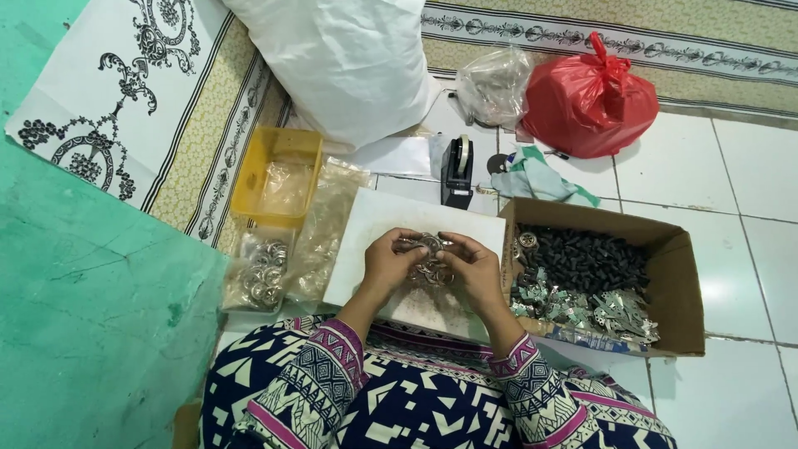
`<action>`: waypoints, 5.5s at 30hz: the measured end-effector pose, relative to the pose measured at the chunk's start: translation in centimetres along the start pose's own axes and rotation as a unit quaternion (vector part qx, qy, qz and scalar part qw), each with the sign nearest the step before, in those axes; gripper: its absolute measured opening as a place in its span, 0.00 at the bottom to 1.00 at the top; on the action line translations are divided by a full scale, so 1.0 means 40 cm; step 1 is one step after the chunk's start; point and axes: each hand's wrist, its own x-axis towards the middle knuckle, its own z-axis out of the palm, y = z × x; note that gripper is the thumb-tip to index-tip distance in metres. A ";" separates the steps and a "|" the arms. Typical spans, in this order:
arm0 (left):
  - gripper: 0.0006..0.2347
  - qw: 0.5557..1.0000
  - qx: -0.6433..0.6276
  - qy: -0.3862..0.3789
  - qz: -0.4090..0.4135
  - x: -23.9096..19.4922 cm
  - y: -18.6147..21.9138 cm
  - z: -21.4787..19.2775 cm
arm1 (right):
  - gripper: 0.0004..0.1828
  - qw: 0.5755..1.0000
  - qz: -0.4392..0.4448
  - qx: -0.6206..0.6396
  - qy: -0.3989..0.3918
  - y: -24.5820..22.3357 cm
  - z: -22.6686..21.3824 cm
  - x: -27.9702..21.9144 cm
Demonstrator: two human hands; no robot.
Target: The person takes small metal components from a cardboard box and a clear plastic bag, then fits them together by hand on a white board.
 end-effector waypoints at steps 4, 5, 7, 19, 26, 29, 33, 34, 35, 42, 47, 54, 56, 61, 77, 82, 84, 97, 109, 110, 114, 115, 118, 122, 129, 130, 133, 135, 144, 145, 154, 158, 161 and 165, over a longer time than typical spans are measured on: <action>0.15 0.996 0.086 0.025 0.029 0.027 -0.037 -0.001 | 0.22 0.999 -0.015 -0.039 0.012 0.021 0.003 0.004; 0.14 0.988 0.141 0.042 0.051 0.029 -0.043 -0.001 | 0.22 0.998 -0.025 -0.059 0.011 0.023 0.006 0.002; 0.13 0.976 0.196 0.057 0.073 0.016 -0.027 -0.006 | 0.22 0.996 -0.035 -0.078 0.011 0.031 0.008 0.006; 0.09 0.909 0.310 0.110 0.254 -0.031 0.013 0.002 | 0.18 0.948 -0.134 -0.285 0.042 0.054 -0.018 0.013; 0.10 0.850 0.320 0.007 0.418 -0.011 0.022 0.137 | 0.16 0.929 -0.134 -0.341 0.056 -0.019 -0.161 0.078; 0.10 0.821 0.323 -0.024 0.470 0.004 0.016 0.245 | 0.16 0.922 -0.111 -0.356 0.100 -0.047 -0.256 0.115; 0.05 0.810 0.348 -0.077 0.465 0.003 -0.025 0.416 | 0.16 0.911 -0.043 -0.381 0.151 -0.029 -0.394 0.167; 0.05 0.811 0.348 -0.083 0.463 0.004 -0.047 0.449 | 0.16 0.911 -0.039 -0.380 0.155 -0.016 -0.411 0.171; 0.04 0.807 0.399 -0.102 0.422 0.006 -0.069 0.483 | 0.16 0.899 -0.048 -0.406 0.154 -0.002 -0.428 0.177; 0.13 0.668 0.662 0.101 0.326 0.158 -0.249 0.659 | 0.25 0.793 -0.193 -0.578 0.014 0.116 -0.510 0.227; 0.26 0.523 0.821 -0.007 0.230 0.166 -0.167 0.687 | 0.22 0.767 -0.182 -0.614 -0.019 0.102 -0.466 0.206; 0.21 0.354 0.910 -0.092 0.196 0.167 -0.194 0.680 | 0.19 0.733 -0.200 -0.650 -0.003 0.204 -0.518 0.235; 0.19 0.372 0.902 -0.053 0.213 0.189 -0.230 0.682 | 0.19 0.730 -0.201 -0.654 -0.003 0.179 -0.499 0.223; 0.18 0.414 0.874 -0.010 0.255 0.235 -0.297 0.684 | 0.16 0.719 -0.203 -0.664 0.000 0.152 -0.492 0.208; 0.08 0.454 0.835 0.045 0.308 0.238 -0.298 0.691 | 0.07 0.784 -0.148 -0.603 -0.012 0.082 -0.478 0.185; 0.05 0.475 0.814 0.046 0.332 0.253 -0.299 0.682 | 0.06 0.787 -0.147 -0.599 0.005 0.056 -0.479 0.172; 0.03 0.553 0.737 0.055 0.384 0.251 -0.299 0.685 | 0.09 0.787 -0.141 -0.599 0.033 0.036 -0.478 0.156; 0.06 0.888 0.311 -0.089 0.325 0.130 -0.036 0.524 | 0.10 0.917 -0.059 -0.376 0.115 -0.048 -0.524 0.118; 0.06 0.954 0.171 -0.106 0.223 0.074 -0.047 0.490 | 0.16 0.957 -0.039 -0.244 0.152 -0.058 -0.510 0.039; 0.08 0.960 0.159 -0.109 0.205 0.070 -0.043 0.482 | 0.17 0.966 -0.030 -0.209 0.148 -0.062 -0.505 0.035; 0.11 0.966 0.149 -0.116 0.175 0.036 -0.017 0.413 | 0.21 0.988 0.023 -0.074 0.134 -0.097 -0.431 -0.016; 0.11 0.966 0.149 -0.113 0.177 0.017 0.008 0.380 | 0.21 0.988 0.021 -0.075 0.132 -0.104 -0.399 -0.026; 0.11 0.961 0.203 -0.094 0.160 -0.034 0.060 0.271 | 0.23 0.993 0.063 -0.032 0.089 -0.111 -0.300 -0.055; 0.13 0.960 0.236 -0.058 0.141 -0.064 0.091 0.123 | 0.21 0.996 0.091 0.007 0.016 -0.118 -0.171 -0.066; 0.17 0.974 0.211 -0.007 0.085 -0.051 0.040 -0.035 | 0.21 0.994 0.095 0.003 -0.048 -0.076 -0.028 -0.033; 0.17 0.974 0.209 -0.006 0.083 -0.042 0.028 -0.038 | 0.21 0.994 0.096 0.001 -0.049 -0.061 -0.025 -0.021; 0.15 0.980 0.187 -0.001 0.074 -0.012 0.005 -0.049 | 0.21 0.995 0.091 -0.020 -0.029 -0.024 -0.013 0.010; 0.17 0.972 0.215 0.005 0.093 -0.002 0.002 -0.053 | 0.21 0.996 0.081 -0.031 -0.014 -0.010 -0.006 0.016; 0.16 0.971 0.211 -0.003 0.113 0.058 -0.037 -0.066 | 0.20 0.987 0.036 -0.158 -0.002 -0.024 0.026 0.040; 0.16 0.972 0.209 -0.002 0.110 0.063 -0.040 -0.070 | 0.20 0.986 0.040 -0.161 -0.003 -0.036 0.035 0.034; 0.10 0.918 0.373 0.044 0.125 0.088 -0.036 -0.130 | 0.17 0.940 -0.081 -0.331 -0.020 -0.045 0.086 0.021; 0.10 0.917 0.374 0.028 0.134 0.068 -0.020 -0.126 | 0.17 0.940 -0.120 -0.318 -0.012 -0.034 0.078 0.006; 0.11 0.919 0.370 0.014 0.137 0.062 -0.018 -0.124 | 0.16 0.941 -0.136 -0.309 -0.001 -0.034 0.070 -0.007; 0.12 0.916 0.371 0.021 0.150 0.051 -0.003 -0.112 | 0.17 0.933 -0.149 -0.328 0.011 -0.008 0.025 0.010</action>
